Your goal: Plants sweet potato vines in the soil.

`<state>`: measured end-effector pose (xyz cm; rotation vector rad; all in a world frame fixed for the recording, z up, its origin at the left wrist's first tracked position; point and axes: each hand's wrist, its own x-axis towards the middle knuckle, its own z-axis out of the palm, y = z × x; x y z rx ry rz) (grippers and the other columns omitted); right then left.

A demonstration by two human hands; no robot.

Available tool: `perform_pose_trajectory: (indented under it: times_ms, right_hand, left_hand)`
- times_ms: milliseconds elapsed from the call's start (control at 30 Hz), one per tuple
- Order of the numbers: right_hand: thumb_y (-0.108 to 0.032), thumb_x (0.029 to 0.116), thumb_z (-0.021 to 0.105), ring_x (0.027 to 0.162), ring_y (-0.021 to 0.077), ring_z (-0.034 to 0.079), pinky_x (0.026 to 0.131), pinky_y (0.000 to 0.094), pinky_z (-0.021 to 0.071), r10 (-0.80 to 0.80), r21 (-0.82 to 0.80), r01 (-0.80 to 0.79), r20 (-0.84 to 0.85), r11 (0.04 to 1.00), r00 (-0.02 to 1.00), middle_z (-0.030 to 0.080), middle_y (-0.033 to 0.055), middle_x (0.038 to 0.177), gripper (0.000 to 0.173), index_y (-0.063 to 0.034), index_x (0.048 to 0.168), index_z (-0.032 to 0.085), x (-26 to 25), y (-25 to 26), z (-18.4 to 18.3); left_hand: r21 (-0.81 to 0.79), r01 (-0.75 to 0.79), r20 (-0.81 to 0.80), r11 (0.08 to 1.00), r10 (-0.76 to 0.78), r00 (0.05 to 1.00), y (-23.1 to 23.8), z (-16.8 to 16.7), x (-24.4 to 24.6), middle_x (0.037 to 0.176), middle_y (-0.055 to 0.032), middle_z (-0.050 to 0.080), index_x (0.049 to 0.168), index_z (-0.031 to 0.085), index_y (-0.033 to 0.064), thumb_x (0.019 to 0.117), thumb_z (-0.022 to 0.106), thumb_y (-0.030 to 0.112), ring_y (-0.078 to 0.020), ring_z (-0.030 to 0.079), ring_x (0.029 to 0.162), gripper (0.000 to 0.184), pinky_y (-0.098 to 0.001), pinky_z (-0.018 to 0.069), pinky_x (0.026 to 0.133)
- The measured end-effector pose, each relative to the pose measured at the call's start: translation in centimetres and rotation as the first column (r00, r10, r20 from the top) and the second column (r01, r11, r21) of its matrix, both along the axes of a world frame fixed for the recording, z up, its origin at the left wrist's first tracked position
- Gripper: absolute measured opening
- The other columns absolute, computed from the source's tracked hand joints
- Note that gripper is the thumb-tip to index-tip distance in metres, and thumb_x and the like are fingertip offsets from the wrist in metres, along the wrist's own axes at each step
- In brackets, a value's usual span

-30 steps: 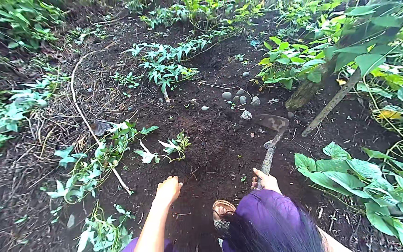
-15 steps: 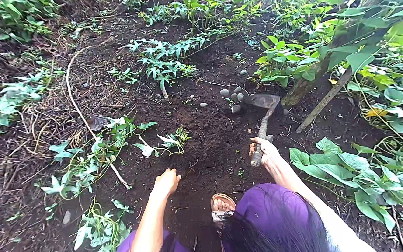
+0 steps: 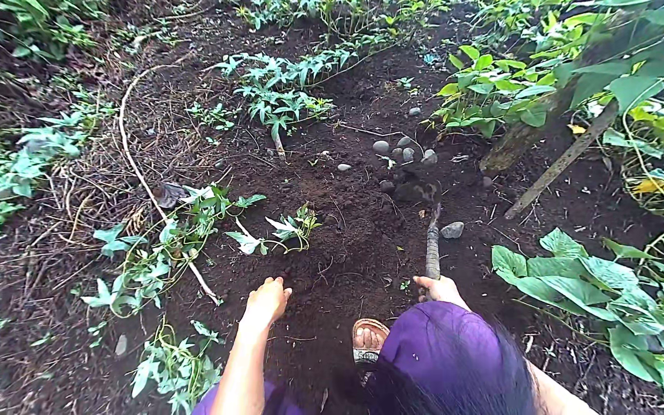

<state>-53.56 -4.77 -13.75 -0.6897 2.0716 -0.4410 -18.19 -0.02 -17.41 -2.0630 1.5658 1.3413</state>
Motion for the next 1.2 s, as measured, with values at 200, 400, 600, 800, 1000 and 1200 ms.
perform_pose_trajectory:
  times_ms: [200,400,600,800,1000,1200]
  right_hand:
    - [-0.017,0.1063,0.042,0.038,0.0044,0.044,0.037,0.0185,0.0434,-0.305,0.085,0.337,0.667,0.938,0.68,0.041,-0.0038,0.053,0.017,-0.0116,0.09,0.047,3.2,-5.8,1.9]
    - [-0.009,0.0985,0.064,0.051,0.0129,0.053,0.048,0.0291,0.051,-0.076,-0.226,0.11,0.156,0.968,0.985,0.053,0.0054,0.074,0.021,-0.0034,0.115,0.051,-0.8,-7.6,3.2]
    - [-0.008,0.0973,0.064,0.056,0.0166,0.058,0.053,0.0353,0.0555,-0.159,-0.429,0.121,-0.053,0.895,0.986,0.057,0.0104,0.086,0.032,0.0026,0.125,0.051,-4.3,-4.8,2.4]
    - [-0.019,0.0957,0.072,0.094,0.0286,0.068,0.089,0.0491,0.0532,0.096,0.049,-0.087,-0.233,0.995,0.968,0.07,0.0224,0.105,0.034,0.0069,0.117,0.066,-7.0,3.2,-3.8]
    - [-0.007,0.1031,0.053,0.047,0.0081,0.05,0.047,0.024,0.0484,-0.171,-0.213,0.18,0.062,0.96,0.983,0.052,0.0013,0.068,0.009,-0.0002,0.109,0.053,-4.3,1.7,4.2]
    - [-0.014,0.1008,0.062,0.079,0.0182,0.065,0.077,0.0348,0.0547,0.049,-0.108,-0.067,-0.163,0.992,0.985,0.068,0.0173,0.096,0.029,0.01,0.117,0.063,-3.0,1.2,-3.6]
  left_hand:
    - [-0.008,0.004,-0.016,1.0,-0.004,1.0,-0.3,-0.4,-0.5,0.153,-0.0228,0.049,0.151,0.047,0.0022,0.1108,0.045,0.036,-0.039,0.05,0.14,0.052,-0.0602,0.0374,0.115]
    - [-0.002,-0.017,-0.019,1.0,0.017,1.0,0.1,-0.7,0.0,0.152,-0.0251,0.049,0.15,0.048,0.0006,0.1106,0.046,0.035,-0.0412,0.05,0.139,0.052,-0.0616,0.0385,0.114]
    - [-0.01,0.019,-0.017,1.0,-0.02,1.0,0.0,-0.4,-0.6,0.152,-0.0247,0.048,0.151,0.047,0.0013,0.1108,0.045,0.036,-0.0414,0.051,0.139,0.053,-0.0611,0.0388,0.114]
    - [-0.013,0.044,-0.036,0.999,-0.045,0.998,-0.4,-0.4,-0.9,0.153,-0.0236,0.048,0.151,0.047,0.0019,0.1108,0.045,0.037,-0.0396,0.049,0.141,0.054,-0.0604,0.0381,0.115]
    - [-0.024,0.026,-0.035,0.999,-0.027,0.999,0.1,-0.3,-0.3,0.152,-0.0249,0.05,0.15,0.048,0.0007,0.1108,0.045,0.036,-0.0407,0.049,0.141,0.053,-0.0618,0.0368,0.115]
    - [-0.019,0.036,-0.038,0.999,-0.037,0.999,0.2,0.0,-0.3,0.152,-0.0244,0.05,0.15,0.048,0.0008,0.1112,0.044,0.036,-0.0405,0.049,0.141,0.053,-0.0606,0.0366,0.115]
